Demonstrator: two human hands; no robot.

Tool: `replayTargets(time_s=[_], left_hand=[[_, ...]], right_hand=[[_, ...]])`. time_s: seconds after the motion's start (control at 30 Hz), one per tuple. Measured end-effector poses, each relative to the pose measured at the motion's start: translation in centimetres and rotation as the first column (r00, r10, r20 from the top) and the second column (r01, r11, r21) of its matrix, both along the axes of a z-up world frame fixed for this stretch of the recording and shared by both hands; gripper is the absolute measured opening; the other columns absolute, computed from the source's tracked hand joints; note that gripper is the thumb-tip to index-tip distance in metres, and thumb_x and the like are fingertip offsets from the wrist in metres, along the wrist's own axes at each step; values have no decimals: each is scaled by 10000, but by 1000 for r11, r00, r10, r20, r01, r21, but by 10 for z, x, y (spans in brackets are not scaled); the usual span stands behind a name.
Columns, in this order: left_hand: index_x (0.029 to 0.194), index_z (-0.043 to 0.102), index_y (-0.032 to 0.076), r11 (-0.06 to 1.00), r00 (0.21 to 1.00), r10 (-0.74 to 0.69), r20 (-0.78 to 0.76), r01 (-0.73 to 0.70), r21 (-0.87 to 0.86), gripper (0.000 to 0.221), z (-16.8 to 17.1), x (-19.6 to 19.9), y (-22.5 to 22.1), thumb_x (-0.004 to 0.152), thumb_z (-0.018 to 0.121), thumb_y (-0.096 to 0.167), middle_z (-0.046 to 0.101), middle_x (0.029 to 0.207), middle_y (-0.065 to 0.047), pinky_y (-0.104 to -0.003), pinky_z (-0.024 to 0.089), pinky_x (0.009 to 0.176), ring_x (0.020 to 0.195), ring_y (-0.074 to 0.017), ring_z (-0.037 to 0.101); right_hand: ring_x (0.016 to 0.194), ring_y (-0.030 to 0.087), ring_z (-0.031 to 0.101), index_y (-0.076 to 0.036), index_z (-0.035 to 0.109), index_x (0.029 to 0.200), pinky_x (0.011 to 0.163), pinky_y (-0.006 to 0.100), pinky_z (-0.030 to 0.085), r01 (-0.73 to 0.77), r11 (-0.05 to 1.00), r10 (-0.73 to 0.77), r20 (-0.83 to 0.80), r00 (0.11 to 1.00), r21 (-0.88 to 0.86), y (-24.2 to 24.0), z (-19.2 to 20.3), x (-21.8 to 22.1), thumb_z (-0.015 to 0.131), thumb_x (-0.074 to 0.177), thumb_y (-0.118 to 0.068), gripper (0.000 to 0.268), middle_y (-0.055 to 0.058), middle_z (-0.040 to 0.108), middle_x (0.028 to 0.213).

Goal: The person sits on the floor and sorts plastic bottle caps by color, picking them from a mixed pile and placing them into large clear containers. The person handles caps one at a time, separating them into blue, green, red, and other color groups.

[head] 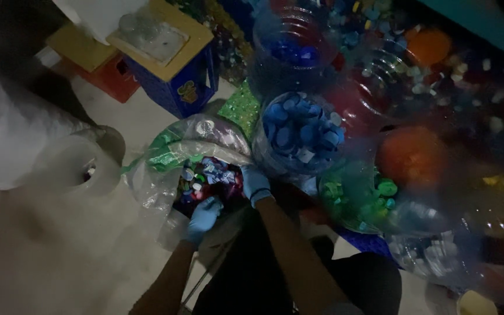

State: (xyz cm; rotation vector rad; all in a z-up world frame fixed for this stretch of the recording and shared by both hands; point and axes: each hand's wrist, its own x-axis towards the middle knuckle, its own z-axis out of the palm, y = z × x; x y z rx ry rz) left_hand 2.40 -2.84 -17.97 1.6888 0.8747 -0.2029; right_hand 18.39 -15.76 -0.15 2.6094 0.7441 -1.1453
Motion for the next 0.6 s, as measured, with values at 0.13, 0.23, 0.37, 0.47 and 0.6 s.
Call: replayTargets(time_s=[0.13, 0.23, 0.37, 0.47, 0.6], left_hand=[[1245, 735, 355, 998, 998, -22, -51, 25, 61, 406, 10, 4, 4, 880, 733, 534, 783, 1112, -8, -391, 555, 974, 1070, -234, 719], [1283, 716, 345, 994, 998, -42, -51, 47, 96, 424, 47, -2, -5, 885, 728, 490, 747, 1224, -56, -426, 525, 1044, 1185, -297, 668], [1279, 716, 330, 990, 999, -34, -35, 38, 134, 399, 83, -14, -12, 891, 726, 425, 717, 1308, -80, -448, 495, 1102, 1255, -329, 628], [1281, 718, 374, 990, 999, -20, -30, 24, 140, 397, 85, -18, -10, 887, 742, 416, 711, 1318, -57, -425, 500, 1110, 1254, -292, 629], [1256, 724, 331, 997, 998, 15, 55, -19, 80, 343, 104, -11, -14, 914, 736, 362, 741, 1245, -73, -434, 533, 1058, 1191, -285, 667]], right_hand=[[1332, 347, 570, -180, 527, 1472, 1147, 490, 456, -128, 840, -85, 362, 928, 527, -20, -136, 28, 592, 948, -463, 599, 152, 616, 1428], [1323, 343, 580, -179, 553, 1444, 1139, 494, 457, -134, 855, -76, 376, 924, 501, -20, -109, 15, 584, 955, -454, 562, 150, 641, 1399], [1316, 335, 596, -130, 579, 1417, 1150, 464, 458, -133, 859, -97, 411, 906, 495, -3, -158, 40, 524, 1044, -367, 445, 186, 658, 1374], [1404, 340, 500, -111, 475, 1500, 1195, 496, 397, -50, 820, -135, 277, 951, 570, -22, -110, 18, 592, 983, -450, 629, 191, 563, 1483], [1285, 434, 562, -39, 693, 1230, 1132, 521, 450, 193, 587, -319, 5, 948, 786, -22, -115, 30, 786, 803, -518, 648, 263, 664, 1296]])
